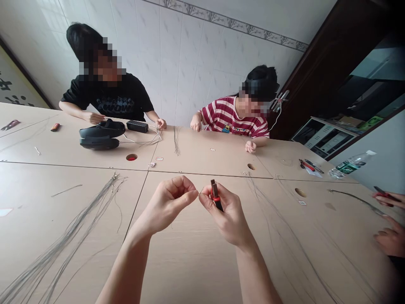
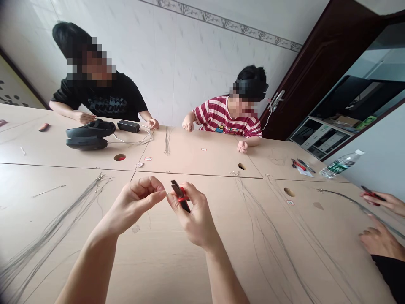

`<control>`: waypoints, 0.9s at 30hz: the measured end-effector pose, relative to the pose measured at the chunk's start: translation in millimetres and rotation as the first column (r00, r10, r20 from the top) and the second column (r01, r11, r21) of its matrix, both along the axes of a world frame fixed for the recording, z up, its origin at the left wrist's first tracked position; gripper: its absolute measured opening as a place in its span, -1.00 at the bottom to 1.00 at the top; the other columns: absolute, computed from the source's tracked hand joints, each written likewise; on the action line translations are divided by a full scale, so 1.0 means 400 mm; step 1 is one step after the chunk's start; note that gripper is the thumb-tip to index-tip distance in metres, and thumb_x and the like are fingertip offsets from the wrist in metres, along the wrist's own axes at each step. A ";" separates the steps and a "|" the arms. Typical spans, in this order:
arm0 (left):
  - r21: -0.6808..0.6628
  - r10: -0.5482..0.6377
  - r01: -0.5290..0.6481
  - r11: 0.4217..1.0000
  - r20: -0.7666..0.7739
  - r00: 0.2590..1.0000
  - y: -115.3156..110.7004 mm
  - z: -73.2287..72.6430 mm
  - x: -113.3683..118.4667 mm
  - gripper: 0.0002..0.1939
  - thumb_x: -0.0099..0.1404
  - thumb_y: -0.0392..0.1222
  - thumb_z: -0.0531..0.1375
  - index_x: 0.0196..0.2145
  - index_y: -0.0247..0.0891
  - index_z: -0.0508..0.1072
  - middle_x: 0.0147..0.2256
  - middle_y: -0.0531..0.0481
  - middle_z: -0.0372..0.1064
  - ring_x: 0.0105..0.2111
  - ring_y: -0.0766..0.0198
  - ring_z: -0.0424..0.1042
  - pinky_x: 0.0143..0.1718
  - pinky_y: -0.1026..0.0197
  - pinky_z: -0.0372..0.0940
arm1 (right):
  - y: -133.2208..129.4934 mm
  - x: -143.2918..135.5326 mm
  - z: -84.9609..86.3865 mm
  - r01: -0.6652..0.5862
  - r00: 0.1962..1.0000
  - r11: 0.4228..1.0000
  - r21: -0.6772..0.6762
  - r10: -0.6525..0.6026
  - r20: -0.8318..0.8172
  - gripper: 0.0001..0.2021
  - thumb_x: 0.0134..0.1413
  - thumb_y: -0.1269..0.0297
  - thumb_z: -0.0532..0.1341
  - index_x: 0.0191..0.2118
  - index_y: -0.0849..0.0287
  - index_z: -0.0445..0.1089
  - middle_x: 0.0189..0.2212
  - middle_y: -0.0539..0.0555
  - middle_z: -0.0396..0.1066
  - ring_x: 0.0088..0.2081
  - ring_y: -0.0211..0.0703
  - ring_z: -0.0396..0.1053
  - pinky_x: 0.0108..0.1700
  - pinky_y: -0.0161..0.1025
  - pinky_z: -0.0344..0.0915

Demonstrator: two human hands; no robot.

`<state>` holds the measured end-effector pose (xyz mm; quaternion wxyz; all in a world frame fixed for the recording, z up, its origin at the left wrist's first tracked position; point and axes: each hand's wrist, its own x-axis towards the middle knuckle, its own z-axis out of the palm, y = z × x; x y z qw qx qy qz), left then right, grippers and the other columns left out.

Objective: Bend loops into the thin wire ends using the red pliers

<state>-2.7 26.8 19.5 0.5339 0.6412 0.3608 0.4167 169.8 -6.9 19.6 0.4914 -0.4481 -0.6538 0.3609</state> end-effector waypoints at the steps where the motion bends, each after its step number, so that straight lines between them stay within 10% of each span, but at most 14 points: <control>1: 0.008 -0.002 0.002 1.000 0.006 1.000 0.001 -0.001 0.001 -0.79 0.33 -0.12 0.17 -0.41 -0.28 0.37 -0.51 0.12 0.20 -0.52 0.41 0.04 -0.51 0.30 0.00 | 0.001 0.000 0.000 -0.013 1.000 1.000 -0.007 0.013 -0.013 -0.77 0.26 0.22 0.17 -0.43 0.14 0.22 -0.52 -0.09 0.13 -0.48 -0.32 0.08 -0.41 -0.29 0.02; 27: -0.049 0.099 -0.102 0.994 -0.055 0.994 -0.001 0.009 0.003 -0.76 0.33 -0.11 0.12 -0.45 -0.25 0.40 -0.61 0.16 0.13 -0.60 0.44 0.03 -0.57 0.32 -0.01 | 0.008 0.001 -0.001 -0.023 0.999 0.999 -0.029 0.022 -0.031 -0.79 0.26 0.24 0.17 -0.41 0.14 0.24 -0.52 -0.10 0.12 -0.48 -0.32 0.05 -0.41 -0.30 0.01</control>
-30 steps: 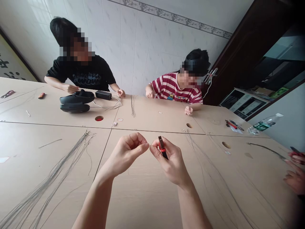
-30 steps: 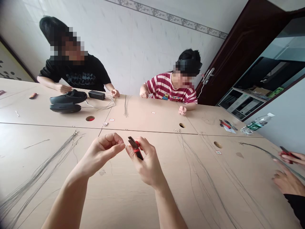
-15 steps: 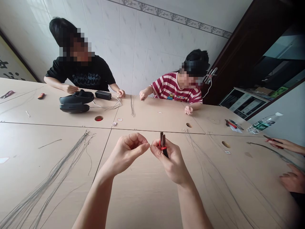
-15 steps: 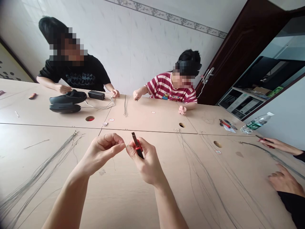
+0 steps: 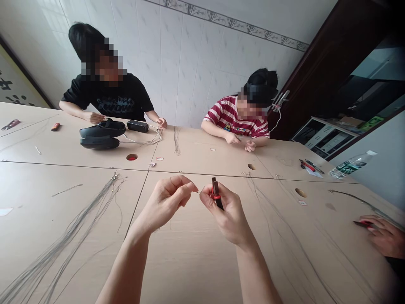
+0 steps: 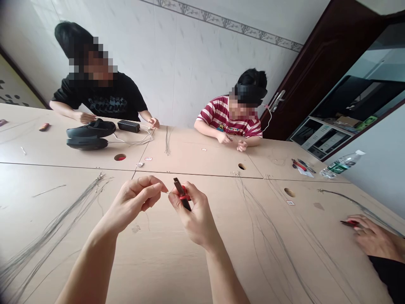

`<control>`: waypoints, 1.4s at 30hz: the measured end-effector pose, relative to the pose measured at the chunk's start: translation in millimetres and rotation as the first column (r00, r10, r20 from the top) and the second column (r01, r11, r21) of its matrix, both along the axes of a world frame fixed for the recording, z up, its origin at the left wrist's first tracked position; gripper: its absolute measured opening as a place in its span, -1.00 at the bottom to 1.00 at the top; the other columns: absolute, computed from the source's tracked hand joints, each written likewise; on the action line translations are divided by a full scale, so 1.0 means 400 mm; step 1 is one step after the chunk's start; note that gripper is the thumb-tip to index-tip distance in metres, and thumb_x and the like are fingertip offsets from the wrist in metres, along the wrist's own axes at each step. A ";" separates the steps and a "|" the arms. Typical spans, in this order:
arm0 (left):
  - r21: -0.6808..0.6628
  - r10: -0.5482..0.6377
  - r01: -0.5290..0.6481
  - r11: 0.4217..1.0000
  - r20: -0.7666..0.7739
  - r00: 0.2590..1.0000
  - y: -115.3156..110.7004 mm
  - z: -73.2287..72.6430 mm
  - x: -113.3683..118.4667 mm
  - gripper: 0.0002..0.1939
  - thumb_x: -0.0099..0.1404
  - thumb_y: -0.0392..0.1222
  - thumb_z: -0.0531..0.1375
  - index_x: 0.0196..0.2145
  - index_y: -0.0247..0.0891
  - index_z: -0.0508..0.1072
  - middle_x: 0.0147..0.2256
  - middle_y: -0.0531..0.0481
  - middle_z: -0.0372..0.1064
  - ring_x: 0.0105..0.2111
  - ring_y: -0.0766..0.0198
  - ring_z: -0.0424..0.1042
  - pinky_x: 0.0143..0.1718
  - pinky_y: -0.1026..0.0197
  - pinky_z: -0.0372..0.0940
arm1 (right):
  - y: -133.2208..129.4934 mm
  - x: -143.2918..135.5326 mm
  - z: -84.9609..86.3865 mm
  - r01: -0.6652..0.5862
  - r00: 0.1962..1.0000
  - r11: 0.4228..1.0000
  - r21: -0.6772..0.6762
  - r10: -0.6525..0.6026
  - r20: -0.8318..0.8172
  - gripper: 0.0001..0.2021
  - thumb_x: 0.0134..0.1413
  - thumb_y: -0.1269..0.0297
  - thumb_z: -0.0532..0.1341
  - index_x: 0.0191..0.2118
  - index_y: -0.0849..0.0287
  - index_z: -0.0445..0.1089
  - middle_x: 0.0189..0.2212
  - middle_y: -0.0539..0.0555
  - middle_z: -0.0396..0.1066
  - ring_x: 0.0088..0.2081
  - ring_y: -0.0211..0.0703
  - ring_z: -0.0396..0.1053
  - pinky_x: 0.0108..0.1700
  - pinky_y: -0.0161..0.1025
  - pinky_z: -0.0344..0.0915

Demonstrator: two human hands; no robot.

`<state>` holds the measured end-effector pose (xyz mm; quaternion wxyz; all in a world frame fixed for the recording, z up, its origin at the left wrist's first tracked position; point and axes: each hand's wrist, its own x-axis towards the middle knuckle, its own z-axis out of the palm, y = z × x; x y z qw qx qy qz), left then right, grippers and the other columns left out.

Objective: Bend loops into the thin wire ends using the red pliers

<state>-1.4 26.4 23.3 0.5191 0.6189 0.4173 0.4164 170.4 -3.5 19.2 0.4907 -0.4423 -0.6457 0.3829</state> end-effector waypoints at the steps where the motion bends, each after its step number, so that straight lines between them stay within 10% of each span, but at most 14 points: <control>1: 0.005 -0.005 0.005 1.000 -0.001 1.000 0.000 0.000 -0.001 -0.76 0.33 -0.11 0.12 -0.45 -0.25 0.40 -0.61 0.16 0.14 -0.59 0.43 0.04 -0.57 0.32 -0.01 | 0.000 0.000 0.000 0.003 1.000 1.000 0.000 -0.003 0.003 -0.79 0.26 0.24 0.17 -0.41 0.14 0.24 -0.52 -0.10 0.13 -0.48 -0.32 0.05 -0.41 -0.30 0.02; 28: 0.038 -0.032 0.034 0.999 -0.049 0.998 -0.001 -0.001 -0.009 -0.80 0.34 -0.13 0.14 -0.42 -0.25 0.38 -0.59 0.17 0.15 -0.60 0.44 0.04 -0.59 0.35 -0.02 | -0.002 0.006 0.000 0.046 0.995 0.999 -0.011 -0.045 0.093 -0.77 0.25 0.18 0.16 -0.41 0.13 0.23 -0.49 -0.07 0.18 -0.46 -0.29 0.13 -0.38 -0.29 0.06; 37: -0.043 0.406 -0.404 0.914 0.045 0.913 0.009 0.021 -0.044 -0.81 0.25 -0.14 0.21 -0.46 -0.28 0.43 -0.56 0.07 0.33 -0.56 0.40 0.26 -0.53 0.34 0.19 | -0.002 0.014 0.000 0.065 0.990 0.998 0.016 -0.067 0.122 -0.79 0.25 0.21 0.14 -0.41 0.12 0.23 -0.48 -0.05 0.17 -0.44 -0.26 0.13 -0.36 -0.28 0.09; 42: -0.084 0.314 -0.315 0.945 -0.026 0.949 0.016 0.015 -0.050 -0.80 0.27 -0.09 0.20 -0.43 -0.26 0.44 -0.64 0.15 0.18 -0.64 0.45 0.08 -0.63 0.36 -0.01 | 0.004 0.002 -0.007 0.029 0.985 0.999 -0.034 -0.023 0.173 -0.79 0.25 0.20 0.13 -0.41 0.11 0.20 -0.46 -0.04 0.13 -0.40 -0.22 0.13 -0.32 -0.27 0.10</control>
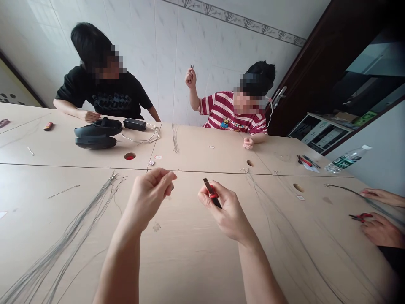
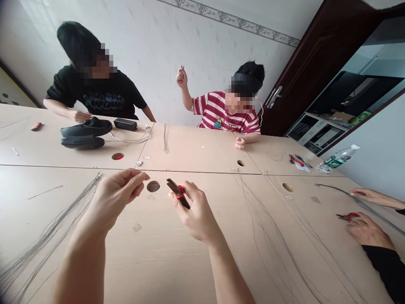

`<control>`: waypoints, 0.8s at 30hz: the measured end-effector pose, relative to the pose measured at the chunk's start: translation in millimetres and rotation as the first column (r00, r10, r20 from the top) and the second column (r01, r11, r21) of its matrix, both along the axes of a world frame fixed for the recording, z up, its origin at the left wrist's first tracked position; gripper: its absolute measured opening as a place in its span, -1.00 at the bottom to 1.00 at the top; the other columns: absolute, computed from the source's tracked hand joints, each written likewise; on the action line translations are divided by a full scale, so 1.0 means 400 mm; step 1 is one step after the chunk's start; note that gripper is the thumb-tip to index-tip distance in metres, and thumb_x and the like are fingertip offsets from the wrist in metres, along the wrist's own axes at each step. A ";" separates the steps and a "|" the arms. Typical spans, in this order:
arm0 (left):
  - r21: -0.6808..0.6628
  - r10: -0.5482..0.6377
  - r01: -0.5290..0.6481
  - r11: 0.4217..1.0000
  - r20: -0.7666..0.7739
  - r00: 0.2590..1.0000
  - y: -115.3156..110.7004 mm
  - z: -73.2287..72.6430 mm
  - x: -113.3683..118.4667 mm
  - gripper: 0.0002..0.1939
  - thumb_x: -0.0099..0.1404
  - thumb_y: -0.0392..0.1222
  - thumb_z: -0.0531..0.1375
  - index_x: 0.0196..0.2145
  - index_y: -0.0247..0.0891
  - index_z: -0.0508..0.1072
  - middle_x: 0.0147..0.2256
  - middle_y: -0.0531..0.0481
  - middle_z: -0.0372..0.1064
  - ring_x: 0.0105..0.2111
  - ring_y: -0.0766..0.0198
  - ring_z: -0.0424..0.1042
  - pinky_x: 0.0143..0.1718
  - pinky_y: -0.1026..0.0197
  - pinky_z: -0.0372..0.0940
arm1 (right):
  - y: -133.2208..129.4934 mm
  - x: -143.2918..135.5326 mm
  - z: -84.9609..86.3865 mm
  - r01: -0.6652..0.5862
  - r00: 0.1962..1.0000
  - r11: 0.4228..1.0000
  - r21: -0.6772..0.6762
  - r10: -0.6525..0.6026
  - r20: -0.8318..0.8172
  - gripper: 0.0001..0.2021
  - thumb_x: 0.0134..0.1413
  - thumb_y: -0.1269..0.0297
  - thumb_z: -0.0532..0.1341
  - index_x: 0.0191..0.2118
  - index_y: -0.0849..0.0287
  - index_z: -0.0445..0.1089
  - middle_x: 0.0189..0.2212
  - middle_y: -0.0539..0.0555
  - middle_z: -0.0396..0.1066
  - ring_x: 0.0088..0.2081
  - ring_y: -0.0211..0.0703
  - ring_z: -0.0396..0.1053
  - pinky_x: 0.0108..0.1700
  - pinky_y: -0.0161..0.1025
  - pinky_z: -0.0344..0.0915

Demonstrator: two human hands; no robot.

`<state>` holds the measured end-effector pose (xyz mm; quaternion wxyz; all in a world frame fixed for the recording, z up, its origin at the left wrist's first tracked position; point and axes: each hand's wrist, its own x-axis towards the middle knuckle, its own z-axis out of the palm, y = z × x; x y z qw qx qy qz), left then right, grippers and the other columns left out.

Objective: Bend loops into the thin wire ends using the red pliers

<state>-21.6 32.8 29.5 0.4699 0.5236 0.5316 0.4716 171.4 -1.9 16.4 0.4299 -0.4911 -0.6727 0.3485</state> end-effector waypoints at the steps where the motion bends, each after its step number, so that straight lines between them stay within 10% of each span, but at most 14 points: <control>1: 0.000 -0.026 0.026 1.000 0.009 1.000 0.002 -0.005 0.005 -0.79 0.28 -0.08 0.20 -0.43 -0.26 0.44 -0.65 0.16 0.15 -0.64 0.45 0.04 -0.63 0.36 -0.04 | 0.002 -0.005 -0.002 0.000 1.000 1.000 -0.011 0.000 -0.005 -0.79 0.25 0.19 0.13 -0.41 0.11 0.20 -0.47 -0.04 0.14 -0.40 -0.22 0.13 -0.31 -0.27 0.10; 16: 0.019 -0.191 0.190 0.982 0.099 0.977 0.010 -0.034 0.072 -0.74 0.29 -0.06 0.19 -0.46 -0.28 0.37 -0.63 0.15 0.21 -0.64 0.46 0.09 -0.61 0.36 0.01 | 0.009 -0.045 -0.052 -0.129 0.951 0.974 -0.186 0.069 -0.301 -0.83 0.18 0.16 0.20 -0.35 0.14 0.31 -0.38 -0.01 0.32 -0.45 -0.29 0.08 -0.37 -0.28 0.08; 24: 0.029 -0.216 0.214 0.976 0.054 0.975 -0.018 -0.034 0.133 -0.76 0.26 -0.06 0.18 -0.44 -0.28 0.40 -0.65 0.17 0.19 -0.67 0.46 0.10 -0.65 0.36 0.01 | -0.034 0.011 -0.127 -0.366 0.782 0.852 -0.374 0.063 -0.620 -0.84 0.00 0.32 0.27 -0.24 0.17 0.47 -0.28 0.12 0.50 -0.32 -0.18 0.28 -0.27 -0.23 0.17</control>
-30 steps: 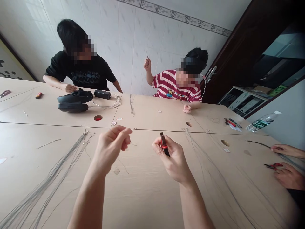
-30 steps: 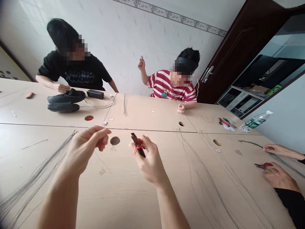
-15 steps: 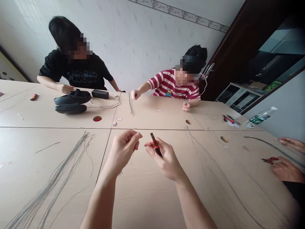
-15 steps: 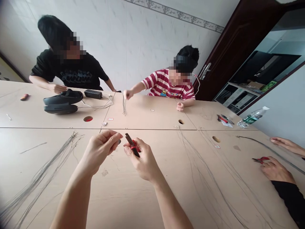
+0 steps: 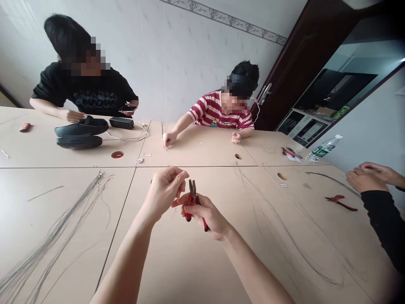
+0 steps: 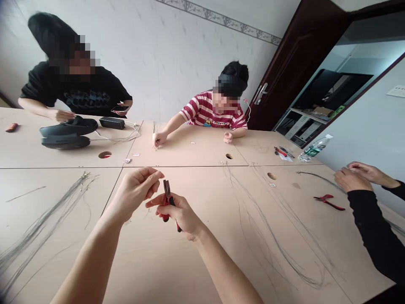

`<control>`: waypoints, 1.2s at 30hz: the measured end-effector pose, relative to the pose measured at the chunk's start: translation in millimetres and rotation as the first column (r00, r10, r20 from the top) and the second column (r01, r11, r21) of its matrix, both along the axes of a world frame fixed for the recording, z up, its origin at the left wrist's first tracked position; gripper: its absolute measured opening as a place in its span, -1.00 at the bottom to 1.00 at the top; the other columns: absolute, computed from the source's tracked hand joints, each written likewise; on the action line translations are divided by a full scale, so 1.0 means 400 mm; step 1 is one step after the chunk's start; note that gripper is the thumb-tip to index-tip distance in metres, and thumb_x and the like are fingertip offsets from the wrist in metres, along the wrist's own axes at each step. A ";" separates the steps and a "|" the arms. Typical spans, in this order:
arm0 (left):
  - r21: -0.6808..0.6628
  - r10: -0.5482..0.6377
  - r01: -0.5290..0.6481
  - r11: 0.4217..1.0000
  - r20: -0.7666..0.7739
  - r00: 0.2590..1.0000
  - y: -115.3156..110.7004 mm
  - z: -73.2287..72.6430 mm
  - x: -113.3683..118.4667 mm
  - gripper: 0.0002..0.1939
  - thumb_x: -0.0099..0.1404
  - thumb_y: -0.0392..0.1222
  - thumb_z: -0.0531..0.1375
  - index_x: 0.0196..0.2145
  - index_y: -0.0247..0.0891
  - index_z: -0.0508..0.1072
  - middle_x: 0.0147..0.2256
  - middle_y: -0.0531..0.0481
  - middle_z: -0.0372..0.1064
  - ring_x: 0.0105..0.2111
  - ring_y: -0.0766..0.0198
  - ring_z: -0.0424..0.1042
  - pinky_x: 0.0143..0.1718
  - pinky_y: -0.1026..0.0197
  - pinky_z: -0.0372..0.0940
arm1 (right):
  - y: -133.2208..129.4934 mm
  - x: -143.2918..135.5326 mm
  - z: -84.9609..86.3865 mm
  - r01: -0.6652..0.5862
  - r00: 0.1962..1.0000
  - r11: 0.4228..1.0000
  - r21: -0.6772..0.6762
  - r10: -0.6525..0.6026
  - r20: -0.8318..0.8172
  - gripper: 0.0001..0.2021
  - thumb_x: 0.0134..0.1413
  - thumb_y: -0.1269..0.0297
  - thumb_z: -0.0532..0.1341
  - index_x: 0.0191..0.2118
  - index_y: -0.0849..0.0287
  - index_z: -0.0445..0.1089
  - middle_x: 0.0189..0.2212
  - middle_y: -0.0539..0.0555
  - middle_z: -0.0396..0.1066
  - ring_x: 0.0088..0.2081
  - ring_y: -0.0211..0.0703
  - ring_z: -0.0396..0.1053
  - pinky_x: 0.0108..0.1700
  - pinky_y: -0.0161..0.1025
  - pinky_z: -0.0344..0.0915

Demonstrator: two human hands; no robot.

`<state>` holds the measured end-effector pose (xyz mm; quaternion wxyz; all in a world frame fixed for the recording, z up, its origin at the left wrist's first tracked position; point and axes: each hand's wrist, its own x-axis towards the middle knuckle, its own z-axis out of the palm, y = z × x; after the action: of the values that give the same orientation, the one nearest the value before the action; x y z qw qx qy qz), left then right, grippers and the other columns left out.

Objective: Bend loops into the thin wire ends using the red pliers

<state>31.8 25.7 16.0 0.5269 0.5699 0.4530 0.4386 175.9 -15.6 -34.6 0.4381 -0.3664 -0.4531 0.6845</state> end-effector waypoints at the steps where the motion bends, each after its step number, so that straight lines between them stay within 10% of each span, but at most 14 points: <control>1: 0.014 0.002 -0.002 1.000 -0.012 1.000 -0.004 -0.003 0.008 -0.77 0.27 -0.07 0.18 -0.44 -0.28 0.40 -0.64 0.17 0.19 -0.66 0.45 0.10 -0.64 0.36 0.02 | -0.007 0.007 -0.007 -0.018 0.999 1.000 -0.026 0.017 -0.030 -0.84 -0.02 0.34 0.27 -0.25 0.18 0.47 -0.26 0.13 0.51 -0.33 -0.19 0.28 -0.27 -0.23 0.17; 14: -0.003 0.049 -0.049 0.999 -0.046 0.998 -0.052 -0.088 0.052 -0.79 0.27 -0.09 0.19 -0.39 -0.30 0.42 -0.62 0.14 0.26 -0.64 0.45 0.14 -0.60 0.34 0.06 | -0.078 0.066 -0.122 0.039 0.979 0.978 -0.207 -0.079 -0.187 -0.83 -0.09 0.31 0.39 -0.33 0.22 0.47 -0.39 0.05 0.46 -0.42 -0.26 0.32 -0.32 -0.26 0.15; 25: -0.023 0.092 -0.093 0.995 -0.055 0.994 0.010 -0.167 0.016 -0.80 0.26 -0.10 0.18 -0.41 -0.28 0.44 -0.56 0.07 0.39 -0.59 0.37 0.30 -0.54 0.30 0.21 | -0.003 0.068 -0.159 0.161 0.963 0.963 -0.214 -0.201 -0.180 -0.78 -0.15 0.29 0.46 -0.40 0.20 0.43 -0.47 -0.01 0.39 -0.45 -0.29 0.28 -0.34 -0.26 0.19; 30: -0.031 -0.039 0.039 0.999 0.006 0.999 0.021 -0.161 -0.063 -0.69 0.28 0.07 0.20 -0.28 -0.25 0.55 -0.12 -0.13 0.54 -0.06 0.13 0.47 0.05 0.11 0.31 | 0.023 0.099 -0.197 0.216 0.944 0.950 -0.227 -0.263 -0.201 -0.77 -0.18 0.30 0.47 -0.41 0.20 0.43 -0.47 -0.01 0.40 -0.44 -0.29 0.30 -0.34 -0.27 0.21; 36: -0.117 -0.111 0.096 0.988 -0.121 0.986 -0.017 -0.097 -0.241 -0.67 0.26 0.09 0.22 -0.34 -0.24 0.56 -0.27 -0.06 0.57 -0.19 0.11 0.51 -0.09 0.10 0.43 | 0.030 0.130 -0.214 0.206 0.927 0.950 -0.234 -0.266 -0.266 -0.78 -0.17 0.30 0.46 -0.42 0.18 0.41 -0.48 -0.04 0.35 -0.43 -0.28 0.29 -0.28 -0.22 0.29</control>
<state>-64.7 18.9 -22.8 0.5498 0.5895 0.4789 0.3477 227.9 -3.5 -120.3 0.5406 -0.3552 -0.2637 0.7156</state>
